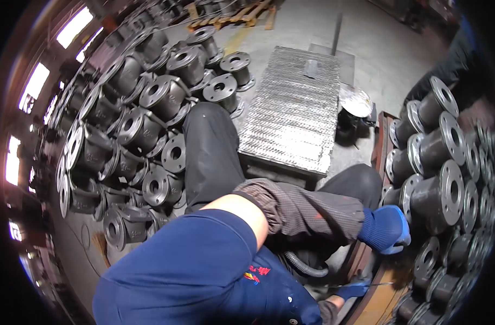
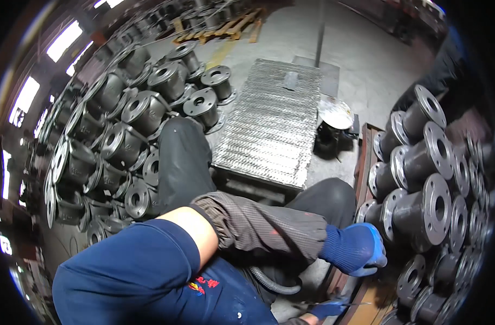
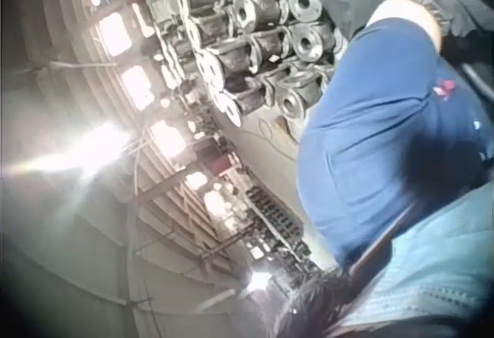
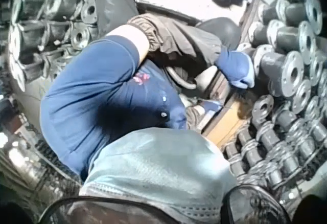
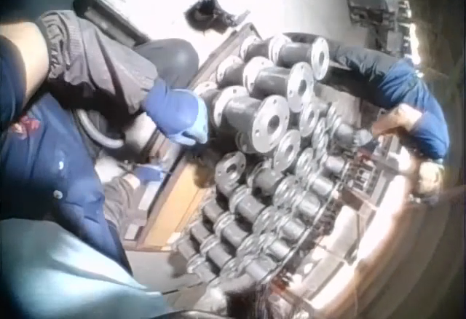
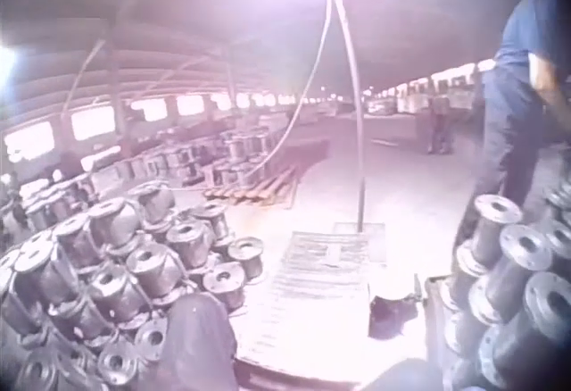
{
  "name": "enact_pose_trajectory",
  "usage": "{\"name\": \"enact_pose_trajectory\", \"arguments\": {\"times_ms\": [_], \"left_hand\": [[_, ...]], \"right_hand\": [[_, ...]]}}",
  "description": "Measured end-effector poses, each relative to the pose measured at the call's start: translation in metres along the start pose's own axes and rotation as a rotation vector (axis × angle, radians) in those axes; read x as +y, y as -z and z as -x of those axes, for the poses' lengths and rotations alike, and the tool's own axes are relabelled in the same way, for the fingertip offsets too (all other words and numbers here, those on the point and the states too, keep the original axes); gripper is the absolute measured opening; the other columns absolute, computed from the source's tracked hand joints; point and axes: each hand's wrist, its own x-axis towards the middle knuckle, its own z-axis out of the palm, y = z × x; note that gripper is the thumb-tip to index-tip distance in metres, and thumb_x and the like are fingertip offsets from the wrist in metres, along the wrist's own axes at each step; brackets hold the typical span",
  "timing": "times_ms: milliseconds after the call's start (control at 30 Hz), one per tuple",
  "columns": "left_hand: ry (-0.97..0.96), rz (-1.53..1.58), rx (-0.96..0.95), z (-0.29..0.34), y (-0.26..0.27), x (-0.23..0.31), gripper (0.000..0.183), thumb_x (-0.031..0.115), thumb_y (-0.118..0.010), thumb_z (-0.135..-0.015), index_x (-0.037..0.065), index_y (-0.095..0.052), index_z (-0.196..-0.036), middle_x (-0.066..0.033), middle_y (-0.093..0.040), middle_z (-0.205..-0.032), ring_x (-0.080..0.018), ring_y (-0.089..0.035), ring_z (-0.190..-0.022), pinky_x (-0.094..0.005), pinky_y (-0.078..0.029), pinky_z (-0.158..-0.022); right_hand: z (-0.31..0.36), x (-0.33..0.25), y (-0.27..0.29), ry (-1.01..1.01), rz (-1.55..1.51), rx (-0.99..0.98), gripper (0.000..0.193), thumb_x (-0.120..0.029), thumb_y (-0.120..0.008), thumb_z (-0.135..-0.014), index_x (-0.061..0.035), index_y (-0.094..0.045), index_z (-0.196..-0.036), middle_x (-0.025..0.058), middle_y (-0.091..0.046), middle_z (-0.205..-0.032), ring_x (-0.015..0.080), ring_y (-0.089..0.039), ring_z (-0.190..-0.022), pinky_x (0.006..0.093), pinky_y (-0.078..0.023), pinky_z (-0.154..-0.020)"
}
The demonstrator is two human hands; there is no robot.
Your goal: The person sits among stacks of metal components, picking up a large valve-like casting to check its surfaces and interior with a small tool. The person turns the object over several times to view all sides, traces internal and external edges with the tool, and sets it aside on a pallet before picking up another similar part.
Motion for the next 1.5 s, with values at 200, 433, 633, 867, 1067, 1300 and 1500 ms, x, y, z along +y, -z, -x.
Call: {"name": "enact_pose_trajectory", "arguments": {"times_ms": [200, 433, 633, 867, 1067, 1300, 1500], "left_hand": [[0.140, -0.158, 0.226, 0.067, 0.141, 0.004, 0.028, 0.011, -0.060, -0.065, 0.008, -0.061, -0.093, -0.0105, -0.062, -0.092, -0.0310, -0.057, -0.085, -0.0407, -0.044, -0.077], [0.489, -0.587, 0.679, 0.185, 0.274, -0.007, 0.024, 0.015, -0.063, -0.075, 0.010, -0.064, -0.099, -0.0120, -0.065, -0.086, -0.0275, -0.062, -0.076, -0.0358, -0.050, -0.069], [1.159, -0.858, 0.637, 0.307, 0.404, -0.028, 0.041, 0.038, -0.061, -0.076, 0.006, -0.064, -0.101, -0.0137, -0.066, -0.088, -0.0240, -0.064, -0.080, -0.0300, -0.049, -0.072], [2.077, -0.933, 0.338, 0.370, 0.510, -0.048, 0.054, 0.046, -0.056, -0.074, 0.011, -0.056, -0.115, -0.0127, -0.061, -0.108, -0.0270, -0.058, -0.102, -0.0381, -0.043, -0.089], [2.103, -1.267, 0.128, 0.431, 0.501, -0.099, 0.091, 0.044, -0.064, -0.068, 0.013, -0.019, -0.141, -0.0129, -0.054, -0.121, -0.0277, -0.051, -0.114, -0.0464, -0.021, -0.105], [2.116, -1.093, 0.164, 0.459, 0.524, -0.111, 0.083, 0.032, -0.067, -0.065, 0.009, -0.030, -0.136, -0.0127, -0.062, -0.108, -0.0304, -0.058, -0.103, -0.0468, -0.033, -0.097], [2.001, -1.033, 0.159, 0.401, 0.505, -0.095, 0.058, 0.026, -0.065, -0.066, 0.008, -0.050, -0.119, -0.0153, -0.063, -0.100, -0.0305, -0.062, -0.093, -0.0384, -0.047, -0.081]], "right_hand": [[0.028, -0.067, -0.043, -0.100, 0.032, -0.112, 0.047, -0.035, -0.039, -0.088, -0.0021, -0.050, -0.119, 0.0186, -0.059, -0.105, 0.0236, -0.060, -0.088, 0.0333, -0.045, -0.076], [0.045, -0.262, -0.124, 0.278, 0.133, -0.340, 0.058, -0.051, -0.030, -0.092, -0.0063, -0.046, -0.126, 0.0161, -0.058, -0.109, 0.0249, -0.057, -0.086, 0.0320, -0.045, -0.075], [0.073, -0.357, -0.213, 0.642, -0.253, -0.617, 0.056, -0.044, -0.026, -0.095, -0.0029, -0.038, -0.131, 0.0161, -0.047, -0.126, 0.0227, -0.059, -0.094, 0.0267, -0.048, -0.072], [0.079, -0.392, -0.280, 1.435, -0.245, -0.970, 0.063, 0.005, -0.035, -0.083, -0.0136, -0.021, -0.141, 0.0242, -0.041, -0.129, 0.0338, -0.055, -0.104, 0.0343, -0.051, -0.078], [0.102, -0.392, -0.330, 0.560, -0.192, -1.123, 0.052, -0.036, -0.035, -0.094, -0.0017, -0.033, -0.134, 0.0203, -0.046, -0.126, 0.0177, -0.059, -0.092, 0.0159, -0.043, -0.055], [0.164, -0.351, -0.404, 0.500, -0.024, -1.122, 0.056, -0.045, -0.033, -0.093, 0.0026, -0.054, -0.115, 0.0085, -0.065, -0.081, 0.0014, -0.034, -0.049, 0.0140, -0.021, -0.043], [0.155, -0.343, -0.421, 0.103, 0.083, -1.297, 0.055, -0.046, -0.034, -0.093, 0.0001, -0.053, -0.116, 0.0051, -0.065, -0.077, 0.0020, -0.040, -0.050, 0.0138, -0.026, -0.046]]}}
